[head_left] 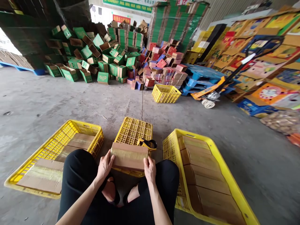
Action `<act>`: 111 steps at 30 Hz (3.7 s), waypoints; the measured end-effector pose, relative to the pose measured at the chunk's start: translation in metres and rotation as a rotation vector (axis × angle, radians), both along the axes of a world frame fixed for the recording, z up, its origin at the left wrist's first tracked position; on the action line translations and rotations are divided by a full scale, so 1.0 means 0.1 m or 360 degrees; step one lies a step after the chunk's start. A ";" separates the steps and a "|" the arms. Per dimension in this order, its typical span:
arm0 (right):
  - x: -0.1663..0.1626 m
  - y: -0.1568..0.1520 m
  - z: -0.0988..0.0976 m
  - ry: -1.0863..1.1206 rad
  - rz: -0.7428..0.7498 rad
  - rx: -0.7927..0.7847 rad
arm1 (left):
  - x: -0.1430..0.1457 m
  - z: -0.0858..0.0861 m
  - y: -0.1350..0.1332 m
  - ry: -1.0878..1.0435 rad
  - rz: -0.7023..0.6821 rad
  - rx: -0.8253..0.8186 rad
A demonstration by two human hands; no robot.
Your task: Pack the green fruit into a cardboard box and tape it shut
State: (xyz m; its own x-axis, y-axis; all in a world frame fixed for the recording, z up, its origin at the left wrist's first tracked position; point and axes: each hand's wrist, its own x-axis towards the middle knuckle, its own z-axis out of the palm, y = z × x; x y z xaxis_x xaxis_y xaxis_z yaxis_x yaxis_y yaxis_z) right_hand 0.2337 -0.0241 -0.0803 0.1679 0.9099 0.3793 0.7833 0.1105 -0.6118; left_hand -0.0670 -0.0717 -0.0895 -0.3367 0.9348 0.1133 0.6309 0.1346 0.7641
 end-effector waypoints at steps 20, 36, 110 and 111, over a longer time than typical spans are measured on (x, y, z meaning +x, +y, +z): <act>-0.06 -0.28 0.33 -0.0764 -0.0094 0.0136 | 0.01 0.00 -0.20 -0.0545 -0.0009 -0.0048; -0.61 -0.64 0.14 -0.0766 0.0461 0.0207 | 0.29 0.07 -0.76 0.0483 -0.0198 0.0199; -0.41 -0.26 0.40 -0.0543 0.0427 0.0179 | 0.37 0.22 -0.30 0.1008 -0.0349 0.0415; -0.30 -0.23 0.37 -0.0546 0.0401 0.0193 | 0.37 0.24 -0.30 0.0994 -0.0367 0.0422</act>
